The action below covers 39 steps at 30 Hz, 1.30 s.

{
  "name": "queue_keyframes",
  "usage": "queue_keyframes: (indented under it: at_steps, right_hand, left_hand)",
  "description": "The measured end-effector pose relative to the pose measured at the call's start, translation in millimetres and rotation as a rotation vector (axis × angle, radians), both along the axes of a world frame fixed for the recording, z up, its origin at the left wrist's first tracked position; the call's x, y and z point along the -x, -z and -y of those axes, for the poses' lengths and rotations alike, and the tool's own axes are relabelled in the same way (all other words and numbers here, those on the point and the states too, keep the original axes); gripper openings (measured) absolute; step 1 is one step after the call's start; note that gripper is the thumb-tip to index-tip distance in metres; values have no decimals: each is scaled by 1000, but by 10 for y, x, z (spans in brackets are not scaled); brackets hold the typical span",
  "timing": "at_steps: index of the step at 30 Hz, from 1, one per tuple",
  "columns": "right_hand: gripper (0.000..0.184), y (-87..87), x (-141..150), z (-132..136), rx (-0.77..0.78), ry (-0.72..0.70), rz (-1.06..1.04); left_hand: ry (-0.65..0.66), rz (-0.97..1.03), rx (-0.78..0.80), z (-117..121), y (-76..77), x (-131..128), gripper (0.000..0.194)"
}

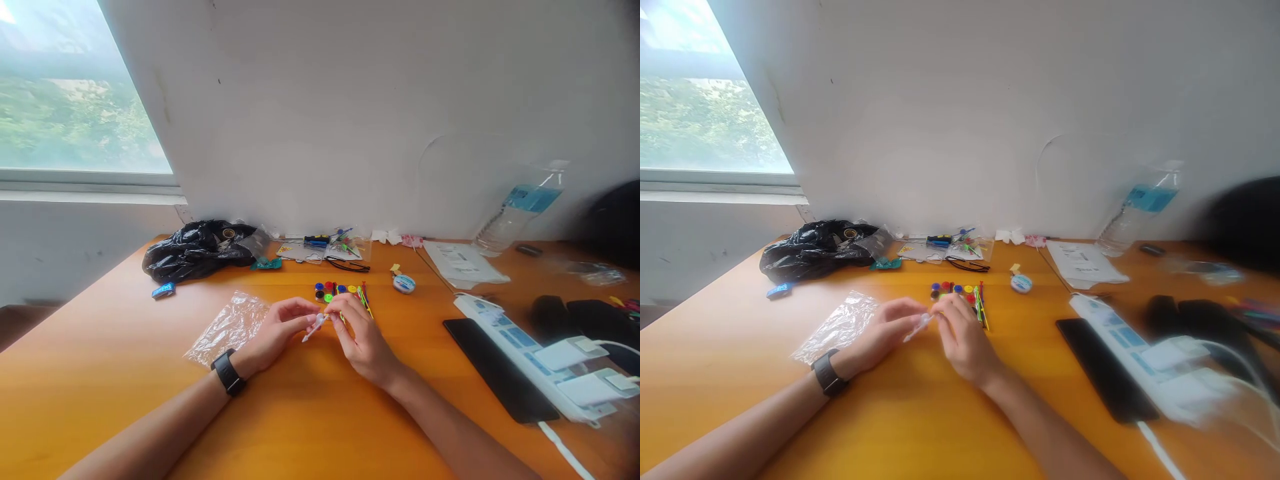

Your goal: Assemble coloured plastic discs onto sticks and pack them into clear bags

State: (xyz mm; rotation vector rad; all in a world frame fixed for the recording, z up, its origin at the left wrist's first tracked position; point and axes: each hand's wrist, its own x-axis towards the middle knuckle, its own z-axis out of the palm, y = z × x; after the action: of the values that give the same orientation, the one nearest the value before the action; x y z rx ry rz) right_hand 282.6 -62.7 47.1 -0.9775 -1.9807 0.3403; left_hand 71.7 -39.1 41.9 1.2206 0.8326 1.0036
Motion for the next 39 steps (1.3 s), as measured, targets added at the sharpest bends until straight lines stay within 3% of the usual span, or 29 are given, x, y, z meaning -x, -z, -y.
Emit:
queue_keyframes:
  at_steps: [5, 8, 11, 14, 18, 26, 32, 39]
  right_hand:
    - [36, -21, -47, 23, -3, 101, -50]
    - [46, -16, -58, 54, 133, 28, -125]
    - [39, 0, -47, 71, 358, -106, -185]
    - [68, 3, -41, 60, 525, -156, -304]
    - [73, -10, -63, -1, 452, -103, -421]
    - [69, 79, -120, -128, 443, 41, -426]
    - [66, 122, -75, -112, 427, 42, -364]
    - [66, 130, -68, -106, 395, 26, -334]
  left_hand:
    - [-76, 101, 49, -28, 65, -8, 25]
    - [-107, 130, 52, -56, 91, -2, 25]
    - [-137, 137, 47, -75, 94, 7, 24]
    - [-189, 140, 51, -90, 96, 18, 22]
    - [-185, 215, 99, -118, 105, 26, 21]
    - [-199, 466, 253, -255, 151, 97, 25]
    - [-249, 555, 327, -339, 204, 157, 18]
    - [-252, 548, 298, -306, 139, 112, 21]
